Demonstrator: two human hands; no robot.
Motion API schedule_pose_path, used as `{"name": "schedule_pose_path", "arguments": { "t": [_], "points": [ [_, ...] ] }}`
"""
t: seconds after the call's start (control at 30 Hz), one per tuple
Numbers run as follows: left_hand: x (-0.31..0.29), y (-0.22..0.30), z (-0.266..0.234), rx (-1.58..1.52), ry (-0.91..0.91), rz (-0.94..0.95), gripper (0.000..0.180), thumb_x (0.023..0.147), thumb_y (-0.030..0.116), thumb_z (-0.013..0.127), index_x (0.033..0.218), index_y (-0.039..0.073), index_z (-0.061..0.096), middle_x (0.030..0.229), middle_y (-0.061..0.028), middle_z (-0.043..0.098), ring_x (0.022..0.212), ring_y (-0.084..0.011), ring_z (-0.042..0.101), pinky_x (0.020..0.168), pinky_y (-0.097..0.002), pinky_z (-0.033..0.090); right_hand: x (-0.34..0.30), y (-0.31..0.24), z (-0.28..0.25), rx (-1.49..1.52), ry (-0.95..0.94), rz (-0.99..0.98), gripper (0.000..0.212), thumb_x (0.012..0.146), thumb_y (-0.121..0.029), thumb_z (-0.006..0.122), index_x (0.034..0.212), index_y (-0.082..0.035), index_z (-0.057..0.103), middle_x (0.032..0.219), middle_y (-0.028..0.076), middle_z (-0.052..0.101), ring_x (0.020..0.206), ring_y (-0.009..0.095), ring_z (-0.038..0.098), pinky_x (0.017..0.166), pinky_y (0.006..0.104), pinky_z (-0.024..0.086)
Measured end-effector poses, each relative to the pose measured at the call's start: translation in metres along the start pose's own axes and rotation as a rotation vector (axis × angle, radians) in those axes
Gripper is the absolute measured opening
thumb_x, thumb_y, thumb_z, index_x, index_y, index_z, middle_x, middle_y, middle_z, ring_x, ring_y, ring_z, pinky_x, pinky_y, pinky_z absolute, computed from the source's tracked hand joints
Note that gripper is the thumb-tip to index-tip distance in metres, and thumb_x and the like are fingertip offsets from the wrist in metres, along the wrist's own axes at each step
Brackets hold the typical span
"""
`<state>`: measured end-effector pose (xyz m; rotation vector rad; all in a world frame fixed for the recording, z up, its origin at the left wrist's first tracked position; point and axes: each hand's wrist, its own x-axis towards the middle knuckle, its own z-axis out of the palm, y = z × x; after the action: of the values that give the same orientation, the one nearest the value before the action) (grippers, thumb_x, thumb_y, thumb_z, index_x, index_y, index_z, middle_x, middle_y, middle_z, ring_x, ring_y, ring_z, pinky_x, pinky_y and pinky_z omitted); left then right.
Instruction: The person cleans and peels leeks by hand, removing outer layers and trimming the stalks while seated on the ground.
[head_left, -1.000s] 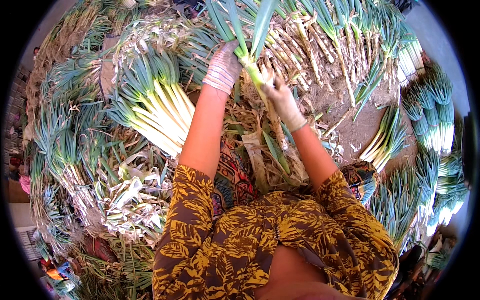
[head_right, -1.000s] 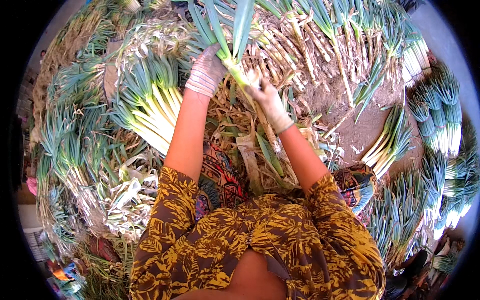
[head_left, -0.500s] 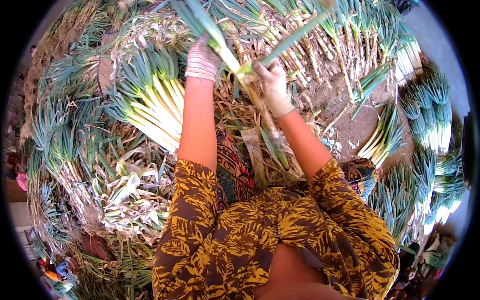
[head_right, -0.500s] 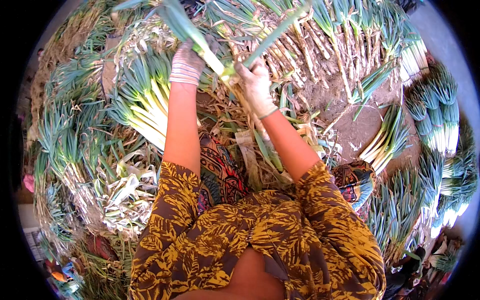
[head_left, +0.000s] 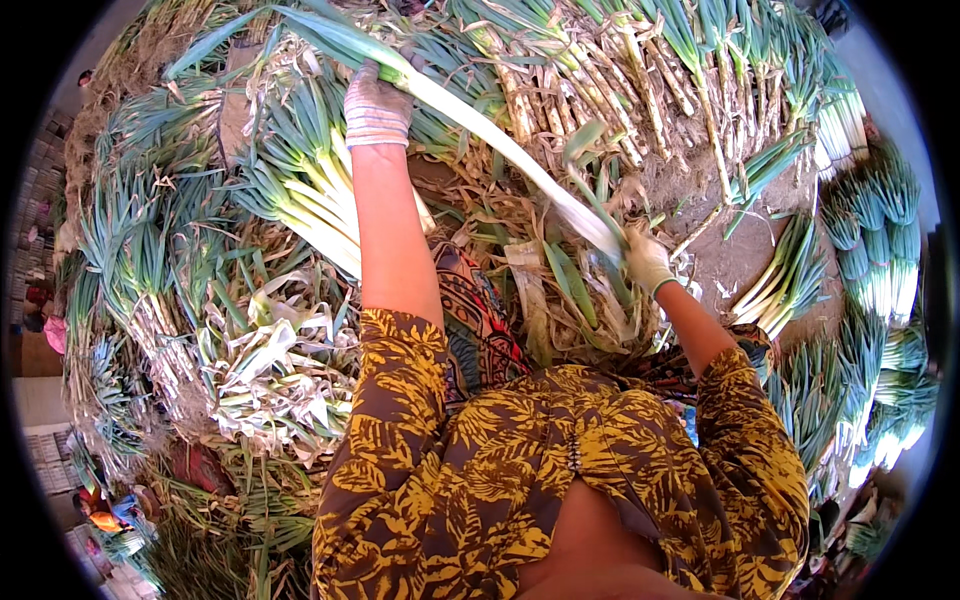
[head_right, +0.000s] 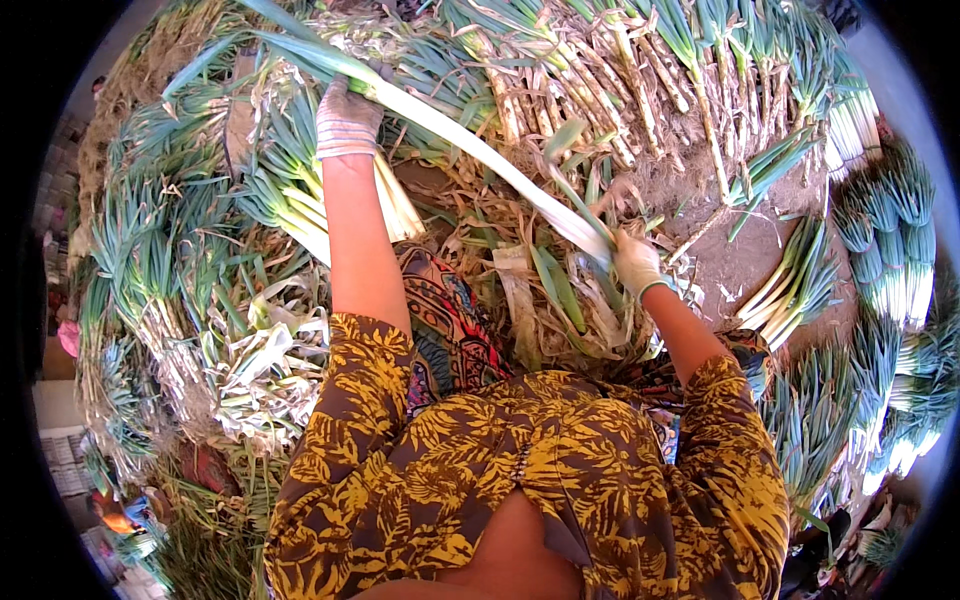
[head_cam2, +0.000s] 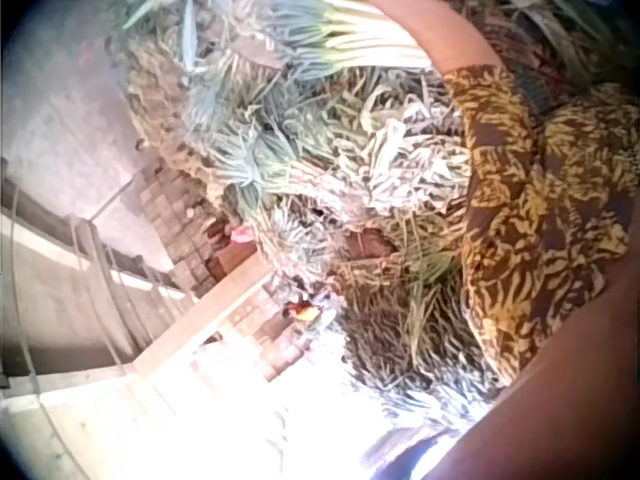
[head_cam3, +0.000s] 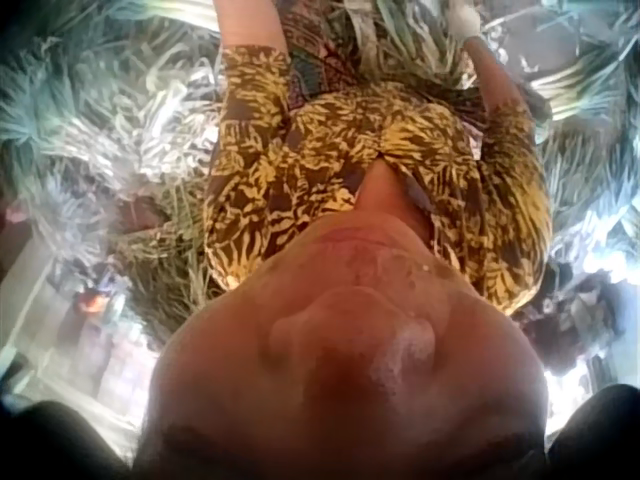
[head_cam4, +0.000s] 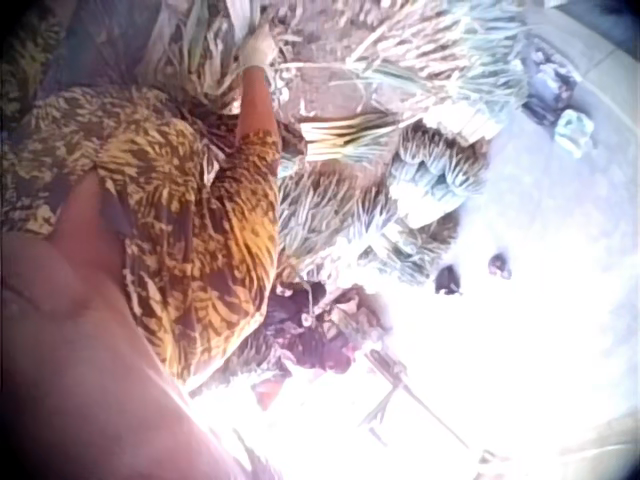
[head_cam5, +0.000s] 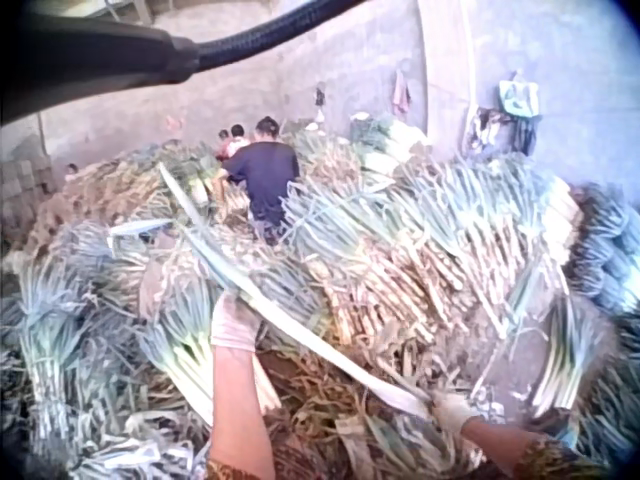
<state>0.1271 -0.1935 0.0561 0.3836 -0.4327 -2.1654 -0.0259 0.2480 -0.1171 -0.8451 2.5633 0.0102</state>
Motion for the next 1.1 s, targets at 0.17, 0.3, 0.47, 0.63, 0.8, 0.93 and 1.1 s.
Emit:
{"name": "schedule_pose_path", "arguments": {
  "t": [0.17,0.3,0.47,0.63,0.8,0.93,1.1],
  "points": [
    [-0.015,0.006,0.014,0.002,-0.049,0.004,0.031,0.104,0.027,0.038,0.109,-0.001,0.051,0.101,-0.0210,0.063,0.094,-0.0364,0.062,0.091,-0.0566,0.052,0.016,0.077,0.022,-0.302,-0.227,-0.068,0.048,0.089,-0.019,0.056,0.136,-0.018,0.046,0.110,0.017,0.068,0.092,0.034,0.069,0.082,0.0436,0.053],
    [-0.034,-0.025,0.026,0.041,-0.208,-0.114,0.030,0.101,0.024,0.044,0.120,0.000,0.047,0.102,-0.0228,0.063,0.095,-0.0346,0.064,0.089,-0.0534,0.054,0.036,-0.018,-0.067,-0.049,0.273,-0.495,0.024,0.091,-0.024,0.059,0.102,-0.003,0.064,0.083,0.015,0.067,0.074,0.027,0.067,0.069,0.0397,0.055],
    [-0.041,-0.071,0.031,0.069,-0.260,-0.215,0.029,0.095,0.011,0.057,0.122,0.003,0.051,0.106,-0.0154,0.065,0.096,-0.0285,0.064,0.087,-0.0449,0.053,0.028,-0.200,-0.179,0.752,0.794,-0.744,0.053,0.084,-0.041,0.070,0.118,-0.001,0.063,0.090,0.015,0.067,0.084,0.030,0.065,0.080,0.0380,0.051],
    [-0.038,-0.081,0.032,0.078,-0.241,-0.189,0.020,0.095,0.011,0.058,0.113,0.002,0.057,0.103,-0.0137,0.064,0.094,-0.0283,0.061,0.078,-0.0420,0.053,0.032,-0.233,-0.194,0.961,0.557,-0.731,0.035,0.084,-0.027,0.075,0.104,0.000,0.064,0.088,0.007,0.068,0.075,0.015,0.061,0.071,0.0286,0.051],
    [-0.052,-0.083,0.042,0.141,-0.247,-0.186,0.022,0.099,0.015,0.052,0.115,0.001,0.054,0.100,-0.0177,0.063,0.089,-0.0323,0.062,0.074,-0.0463,0.053,0.043,-0.218,-0.162,1.403,0.543,-0.565,0.015,0.087,-0.010,0.071,0.096,-0.001,0.064,0.079,0.002,0.064,0.064,0.007,0.053,0.058,0.0233,0.045],
    [-0.043,-0.065,0.031,0.111,-0.238,-0.172,0.031,0.099,0.024,0.052,0.112,-0.003,0.052,0.104,-0.0170,0.061,0.112,-0.0359,0.058,0.095,-0.0549,0.048,0.033,-0.154,-0.124,1.371,0.440,-0.319,0.021,0.092,-0.021,0.066,0.092,0.000,0.063,0.073,0.001,0.061,0.058,0.007,0.049,0.051,0.0267,0.039],
    [-0.041,-0.053,0.037,0.035,-0.267,-0.196,0.031,0.099,0.028,0.051,0.107,-0.001,0.054,0.100,-0.0150,0.060,0.099,-0.0349,0.059,0.092,-0.0539,0.050,0.071,0.019,-0.016,0.214,0.249,-0.108,0.042,0.090,-0.031,0.065,0.121,-0.005,0.059,0.081,0.013,0.067,0.071,0.023,0.067,0.069,0.0432,0.056]
  ]
}}
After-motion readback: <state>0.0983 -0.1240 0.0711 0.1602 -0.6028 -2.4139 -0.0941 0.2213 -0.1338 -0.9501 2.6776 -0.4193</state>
